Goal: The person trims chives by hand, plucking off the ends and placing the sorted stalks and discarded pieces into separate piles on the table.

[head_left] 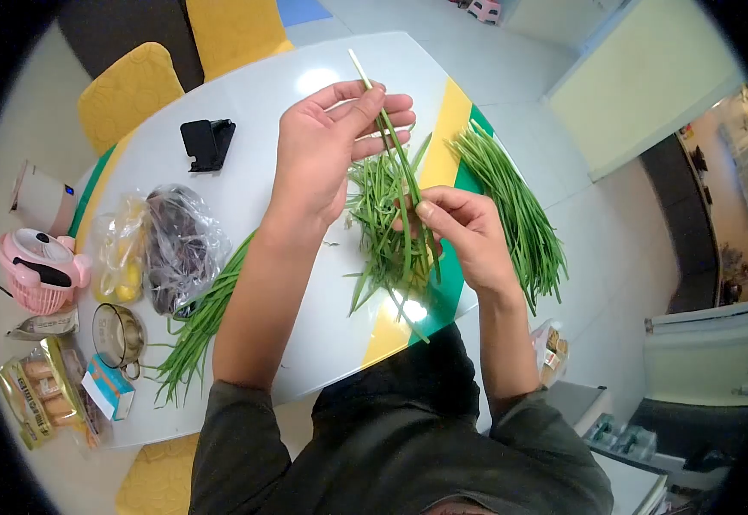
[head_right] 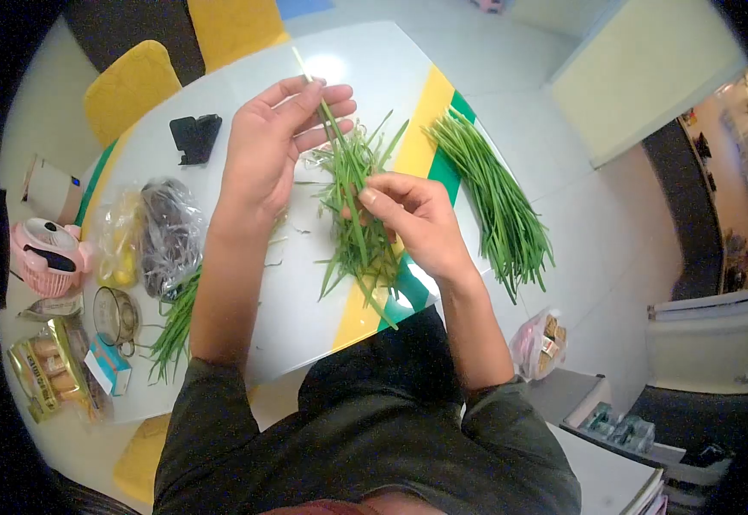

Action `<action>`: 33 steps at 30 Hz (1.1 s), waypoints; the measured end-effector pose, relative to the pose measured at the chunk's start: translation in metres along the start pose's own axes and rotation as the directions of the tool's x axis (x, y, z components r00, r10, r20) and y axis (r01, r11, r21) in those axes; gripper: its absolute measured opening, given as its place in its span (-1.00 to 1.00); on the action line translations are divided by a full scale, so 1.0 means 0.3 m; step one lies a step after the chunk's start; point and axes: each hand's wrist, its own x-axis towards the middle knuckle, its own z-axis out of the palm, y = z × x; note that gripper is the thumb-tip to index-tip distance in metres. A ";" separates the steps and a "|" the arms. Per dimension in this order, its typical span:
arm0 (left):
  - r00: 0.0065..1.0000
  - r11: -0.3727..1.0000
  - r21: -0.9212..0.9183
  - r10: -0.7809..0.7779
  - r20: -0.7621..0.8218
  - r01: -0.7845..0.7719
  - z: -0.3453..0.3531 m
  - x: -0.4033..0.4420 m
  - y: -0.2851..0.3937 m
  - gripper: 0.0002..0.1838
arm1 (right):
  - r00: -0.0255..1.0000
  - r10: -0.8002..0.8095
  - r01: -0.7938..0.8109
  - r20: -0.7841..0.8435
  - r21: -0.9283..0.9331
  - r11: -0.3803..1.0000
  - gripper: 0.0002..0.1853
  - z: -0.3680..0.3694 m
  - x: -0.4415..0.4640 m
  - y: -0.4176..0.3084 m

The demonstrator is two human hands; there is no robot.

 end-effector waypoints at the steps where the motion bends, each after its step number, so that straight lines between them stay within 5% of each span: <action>1: 1.000 1.000 -0.008 0.014 -0.010 -0.014 -0.005 0.004 -0.001 -0.76 | 1.000 0.012 -0.012 -0.005 0.008 1.000 -0.77 0.004 -0.005 -0.006; 16: 0.957 0.978 -0.053 0.185 -0.222 -0.201 -0.112 0.066 0.029 -0.78 | 0.994 0.106 -0.107 0.006 0.088 0.990 -0.81 -0.047 -0.069 0.043; 33: 0.910 0.946 -0.032 0.300 -0.288 -0.322 -0.223 0.096 0.077 -0.84 | 0.984 0.177 -0.176 -0.005 0.074 0.982 -0.83 -0.101 -0.178 0.128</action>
